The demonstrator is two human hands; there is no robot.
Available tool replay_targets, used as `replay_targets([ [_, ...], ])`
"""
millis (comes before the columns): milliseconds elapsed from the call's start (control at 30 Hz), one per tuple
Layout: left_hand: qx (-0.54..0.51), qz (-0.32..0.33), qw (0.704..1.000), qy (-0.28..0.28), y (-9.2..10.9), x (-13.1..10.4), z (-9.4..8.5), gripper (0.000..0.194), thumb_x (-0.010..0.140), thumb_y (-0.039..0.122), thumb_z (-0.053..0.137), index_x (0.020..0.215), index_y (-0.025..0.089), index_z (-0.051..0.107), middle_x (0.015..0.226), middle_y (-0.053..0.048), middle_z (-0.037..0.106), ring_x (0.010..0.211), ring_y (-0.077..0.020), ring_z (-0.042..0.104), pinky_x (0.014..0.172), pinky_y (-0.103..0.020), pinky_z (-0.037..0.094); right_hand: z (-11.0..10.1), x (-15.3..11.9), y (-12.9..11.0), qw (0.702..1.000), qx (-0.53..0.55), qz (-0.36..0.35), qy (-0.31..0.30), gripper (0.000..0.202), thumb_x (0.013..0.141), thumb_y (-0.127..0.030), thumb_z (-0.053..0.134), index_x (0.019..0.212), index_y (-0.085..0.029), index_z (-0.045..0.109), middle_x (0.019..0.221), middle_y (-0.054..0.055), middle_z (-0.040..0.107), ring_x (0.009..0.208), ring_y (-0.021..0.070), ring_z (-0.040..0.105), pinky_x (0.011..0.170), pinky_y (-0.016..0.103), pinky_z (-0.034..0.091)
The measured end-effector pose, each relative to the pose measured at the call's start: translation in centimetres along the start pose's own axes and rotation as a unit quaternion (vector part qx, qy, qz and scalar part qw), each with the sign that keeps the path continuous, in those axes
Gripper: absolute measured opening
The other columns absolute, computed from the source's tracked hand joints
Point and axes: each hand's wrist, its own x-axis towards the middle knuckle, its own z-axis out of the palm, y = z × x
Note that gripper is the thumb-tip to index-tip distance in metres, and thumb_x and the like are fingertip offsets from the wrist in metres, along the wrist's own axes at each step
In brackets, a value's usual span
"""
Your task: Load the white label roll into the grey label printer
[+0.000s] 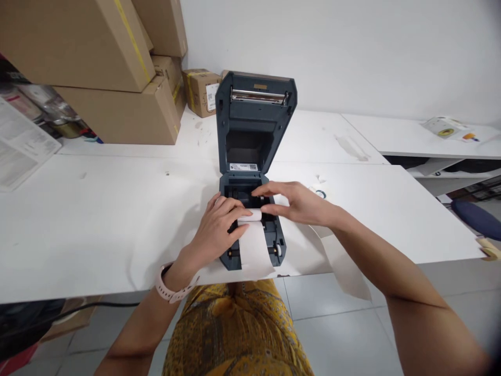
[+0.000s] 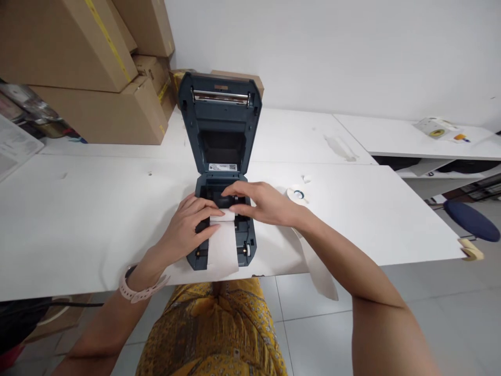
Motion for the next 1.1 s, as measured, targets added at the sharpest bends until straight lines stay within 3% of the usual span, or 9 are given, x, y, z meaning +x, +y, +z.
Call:
replay_targets([
  [100,0.006,0.02,1.0,-0.003,-0.2,-0.1,0.1,0.021,0.1,0.02,0.06,0.11,0.026,0.077,0.112,-0.005,0.07,0.107,-0.0237,0.062,0.112,-0.052,0.041,0.0,-0.2,1.3,0.998,-0.043,-0.001,0.055,0.03,0.102,-0.035,0.057,0.127,-0.022,0.067,0.137,0.013,0.071,0.131,0.0297,0.066,0.111,0.054,0.053],
  [267,0.004,0.035,0.999,-0.009,-0.2,-0.3,0.0,0.03,0.103,0.021,0.056,0.108,0.034,0.083,0.12,-0.005,0.07,0.11,-0.0246,0.059,0.112,-0.055,0.041,1.1,0.1,2.4,0.997,-0.074,-0.025,0.009,0.032,0.106,-0.031,0.051,0.131,-0.02,0.067,0.142,0.016,0.068,0.142,0.0295,0.058,0.115,0.058,0.049],
  [433,0.014,0.037,0.999,-0.029,-0.4,-0.4,-0.3,0.03,0.103,0.022,0.058,0.112,0.037,0.082,0.131,-0.004,0.072,0.113,-0.0263,0.057,0.115,-0.061,0.038,1.4,0.0,2.4,0.997,-0.074,-0.026,-0.018,0.037,0.107,-0.039,0.05,0.133,-0.018,0.066,0.152,0.019,0.06,0.149,0.0309,0.05,0.119,0.057,0.045],
  [600,0.007,0.046,0.998,-0.039,-0.7,-0.5,-0.4,0.025,0.1,0.027,0.064,0.115,0.038,0.081,0.134,-0.004,0.073,0.115,-0.0274,0.057,0.118,-0.067,0.034,2.3,-0.8,2.6,0.995,-0.085,-0.01,-0.051,0.049,0.107,-0.036,0.048,0.153,-0.019,0.047,0.173,0.02,0.029,0.163,0.0315,0.026,0.127,0.062,0.032],
  [700,-0.001,0.04,0.998,-0.041,-0.8,-0.6,-0.4,0.024,0.099,0.031,0.068,0.116,0.04,0.081,0.135,-0.002,0.073,0.115,-0.0273,0.056,0.12,-0.069,0.031,3.0,-1.0,2.6,0.994,-0.096,0.013,-0.055,0.053,0.107,-0.034,0.046,0.158,-0.021,0.039,0.177,0.019,0.018,0.165,0.0324,0.02,0.128,0.065,0.027],
  [867,-0.001,0.029,0.999,-0.025,-0.6,-0.6,0.0,0.024,0.101,0.032,0.065,0.116,0.042,0.081,0.133,-0.002,0.074,0.113,-0.0265,0.055,0.121,-0.071,0.03,3.4,-1.0,2.4,0.996,-0.06,0.045,-0.054,0.057,0.105,-0.036,0.051,0.159,-0.025,0.038,0.178,0.017,0.014,0.164,0.0333,0.022,0.128,0.066,0.026],
  [1100,0.006,0.022,1.0,-0.017,-0.5,-0.6,0.1,0.021,0.098,0.032,0.07,0.112,0.042,0.082,0.132,0.0,0.074,0.114,-0.0269,0.055,0.12,-0.069,0.032,3.5,-0.8,2.8,0.998,0.001,0.041,-0.052,0.061,0.099,-0.025,0.057,0.157,-0.023,0.039,0.178,0.017,0.011,0.167,0.0308,0.009,0.131,0.06,0.025],
])
